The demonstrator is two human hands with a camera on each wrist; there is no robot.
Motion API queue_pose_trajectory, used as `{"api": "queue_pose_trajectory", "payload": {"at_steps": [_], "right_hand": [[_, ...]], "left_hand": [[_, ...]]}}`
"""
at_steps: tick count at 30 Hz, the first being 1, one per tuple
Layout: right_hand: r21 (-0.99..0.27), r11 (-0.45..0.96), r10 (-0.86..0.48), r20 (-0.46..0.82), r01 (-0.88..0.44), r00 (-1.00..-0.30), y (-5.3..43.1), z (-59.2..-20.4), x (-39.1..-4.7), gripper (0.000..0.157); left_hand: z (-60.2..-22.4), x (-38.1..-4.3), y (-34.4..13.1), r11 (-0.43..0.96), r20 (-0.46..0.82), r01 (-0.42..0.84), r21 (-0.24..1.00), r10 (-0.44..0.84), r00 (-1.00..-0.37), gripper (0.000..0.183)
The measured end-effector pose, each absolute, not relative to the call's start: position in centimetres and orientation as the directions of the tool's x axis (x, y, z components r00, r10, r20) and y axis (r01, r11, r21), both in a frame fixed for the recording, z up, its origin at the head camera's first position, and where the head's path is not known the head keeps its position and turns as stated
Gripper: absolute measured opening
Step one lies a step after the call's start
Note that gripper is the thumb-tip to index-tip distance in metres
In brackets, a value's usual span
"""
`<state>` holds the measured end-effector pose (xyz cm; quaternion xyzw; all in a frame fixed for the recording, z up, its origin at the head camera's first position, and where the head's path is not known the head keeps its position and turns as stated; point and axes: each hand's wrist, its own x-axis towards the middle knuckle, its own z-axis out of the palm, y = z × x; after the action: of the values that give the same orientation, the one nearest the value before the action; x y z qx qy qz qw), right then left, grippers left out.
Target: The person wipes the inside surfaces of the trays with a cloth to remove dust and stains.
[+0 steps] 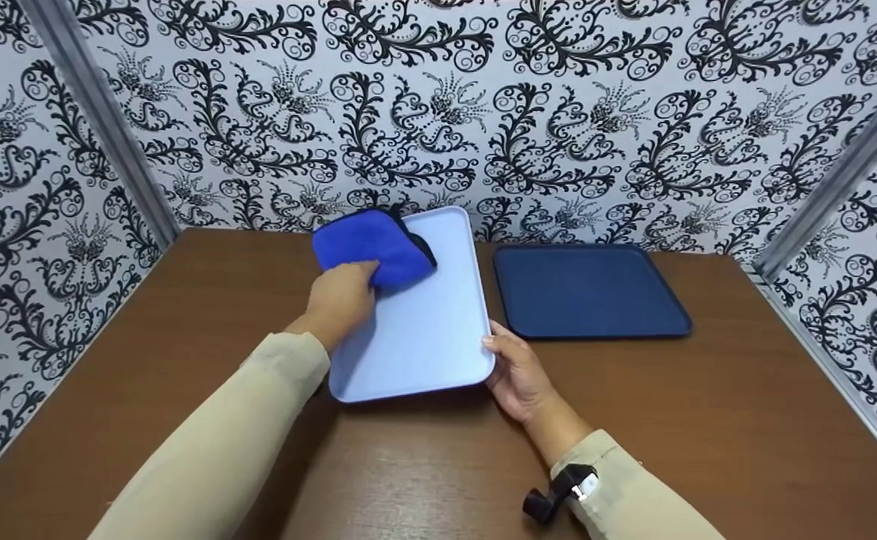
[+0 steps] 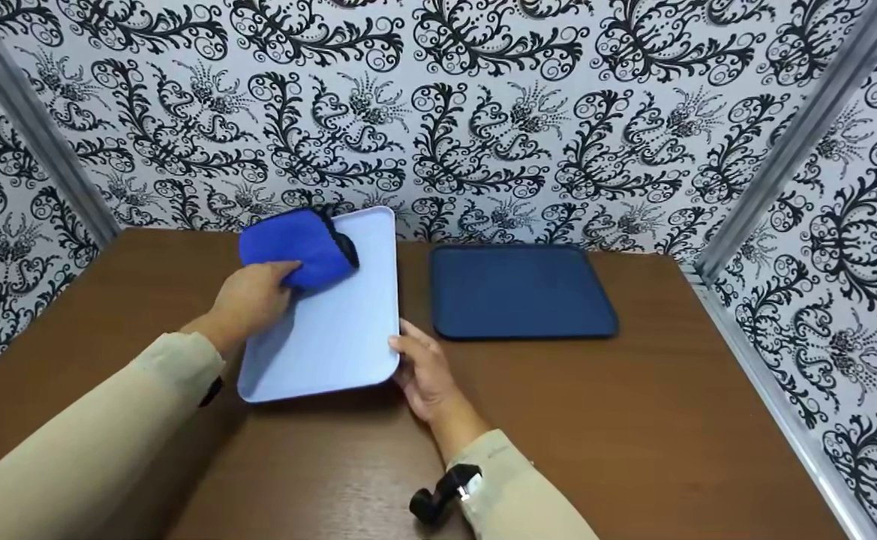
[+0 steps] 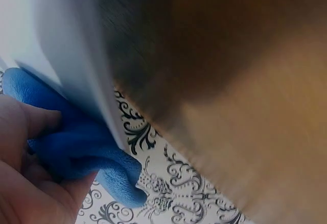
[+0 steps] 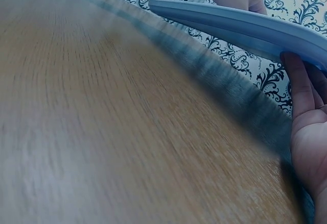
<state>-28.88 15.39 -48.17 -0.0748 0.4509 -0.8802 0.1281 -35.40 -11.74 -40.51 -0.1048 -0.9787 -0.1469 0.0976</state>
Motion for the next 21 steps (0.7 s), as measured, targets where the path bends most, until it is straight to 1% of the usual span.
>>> {"api": "queue_pose_trajectory", "payload": {"at_steps": [5, 9, 12, 14, 21], "right_hand": [[-0.816, -0.556, -0.294, 0.014, 0.159, -0.956, 15.4, -48.1, -28.8, 0.053], [-0.827, -0.538, -0.298, 0.006, 0.162, -0.955, 15.4, -48.1, -28.8, 0.055], [-0.836, -0.524, -0.304, 0.004, 0.164, -0.953, 15.4, -48.1, -28.9, 0.056], [-0.839, -0.518, -0.306, 0.002, 0.165, -0.952, 15.4, -48.2, -28.9, 0.057], [-0.846, -0.507, -0.305, -0.001, 0.163, -0.952, 15.4, -48.3, -29.0, 0.061]], "left_hand": [[-40.8, -35.4, -11.2, 0.901, 0.258, 0.211, 0.378, 0.116, -0.959, 0.039], [-40.9, -35.5, -10.6, 0.870, 0.261, 0.215, 0.444, 0.104, -0.960, 0.028], [-40.8, -35.4, -10.0, 0.855, 0.279, 0.225, 0.467, 0.099, -0.955, 0.019], [-40.6, -35.3, -9.6, 0.847, 0.293, 0.231, 0.478, 0.094, -0.952, 0.016], [-40.2, -35.0, -8.0, 0.834, 0.281, 0.220, 0.505, 0.082, -0.956, 0.015]]}}
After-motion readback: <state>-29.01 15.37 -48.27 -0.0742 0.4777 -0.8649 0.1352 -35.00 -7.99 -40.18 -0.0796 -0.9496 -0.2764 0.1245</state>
